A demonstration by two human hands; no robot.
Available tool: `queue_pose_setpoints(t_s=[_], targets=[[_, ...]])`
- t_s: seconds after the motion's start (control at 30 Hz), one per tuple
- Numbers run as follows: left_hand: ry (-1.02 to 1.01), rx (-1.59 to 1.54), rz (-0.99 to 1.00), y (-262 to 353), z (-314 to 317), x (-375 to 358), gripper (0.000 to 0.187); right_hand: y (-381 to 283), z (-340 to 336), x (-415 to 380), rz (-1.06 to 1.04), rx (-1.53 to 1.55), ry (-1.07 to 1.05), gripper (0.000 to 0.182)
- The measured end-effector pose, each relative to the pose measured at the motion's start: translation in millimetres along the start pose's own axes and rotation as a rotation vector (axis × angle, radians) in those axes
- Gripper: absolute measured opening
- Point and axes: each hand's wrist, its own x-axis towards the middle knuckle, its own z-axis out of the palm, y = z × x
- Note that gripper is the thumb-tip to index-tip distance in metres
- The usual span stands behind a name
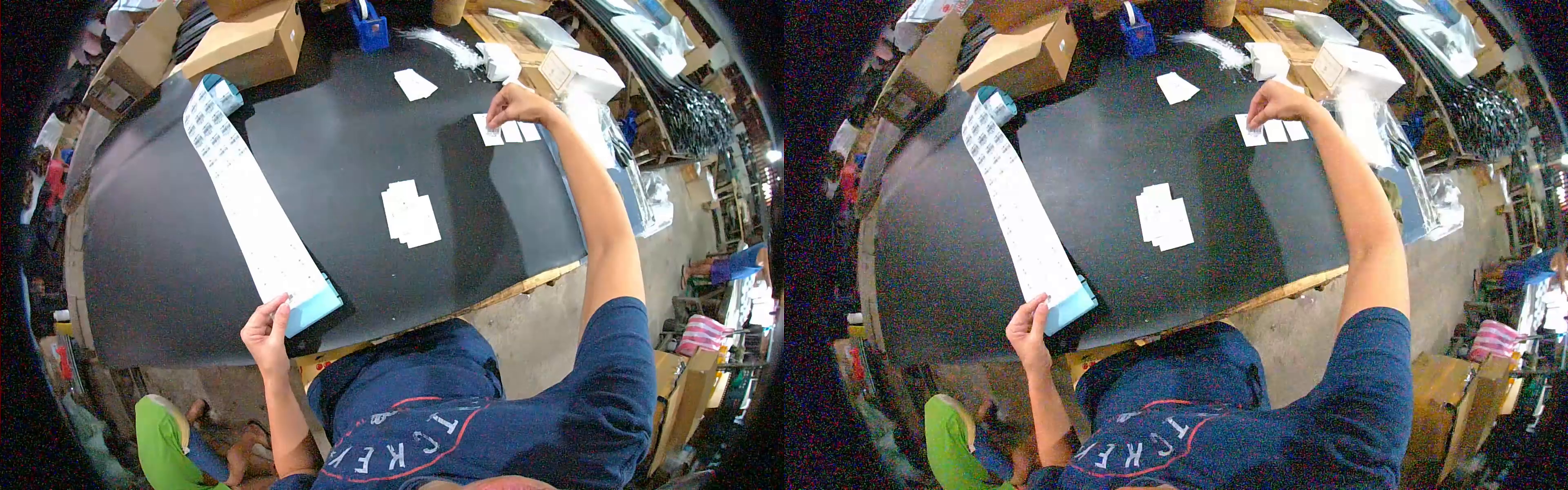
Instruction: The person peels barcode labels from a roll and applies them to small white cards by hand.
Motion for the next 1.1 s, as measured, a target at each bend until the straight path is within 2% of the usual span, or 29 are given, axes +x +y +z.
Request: queue_pose_setpoints(t_s=[0.2,0.3,0.37,0.5,0.57,0.67,0.77,0.87,0.9,1.0,1.1], targets=[[-0.043,-0.004,-0.049,0.2,-3.0,0.2,0.016,10.3,5.9,7.3,-0.035,-0.037,0.055,0.015],[-0.032,-0.003,-0.054,-0.9,-2.7,-0.1,0.016,15.9,9.3,9.0,-0.082,-0.021,0.094,0.020],[-0.019,-0.009,-0.020,-1.0,0.2,0.3,0.017,14.6,12.3,7.9,-0.045,-0.014,0.117,0.012],[-0.010,-0.012,0.024,1.5,0.9,0.6,0.017,22.9,19.0,12.0,-0.042,-0.021,0.156,0.010],[-0.011,-0.008,0.024,1.2,0.7,0.9,0.017,25.8,22.0,11.7,-0.132,-0.048,0.229,0.015],[-0.008,0.003,0.023,0.3,1.3,1.5,0.017,21.8,26.5,8.1,-0.178,-0.127,0.274,0.013],[-0.010,0.057,0.002,2.0,-1.4,0.2,0.017,18.6,29.7,4.7,-0.319,-0.257,0.334,0.014],[0.003,0.000,0.019,2.4,2.5,0.9,0.017,-33.3,39.0,-10.4,-0.249,-0.310,0.428,0.013],[-0.008,-0.006,0.012,1.2,-0.1,0.7,0.017,-61.0,47.8,-19.0,-0.195,-0.226,0.374,0.009],[-0.015,-0.032,0.016,-6.0,-2.7,0.9,0.017,-112.6,83.5,-23.6,-0.429,-0.243,0.253,0.009],[-0.007,-0.075,0.021,-3.9,0.1,0.5,0.017,-146.7,119.8,-25.4,-0.444,-0.152,0.183,0.010]])
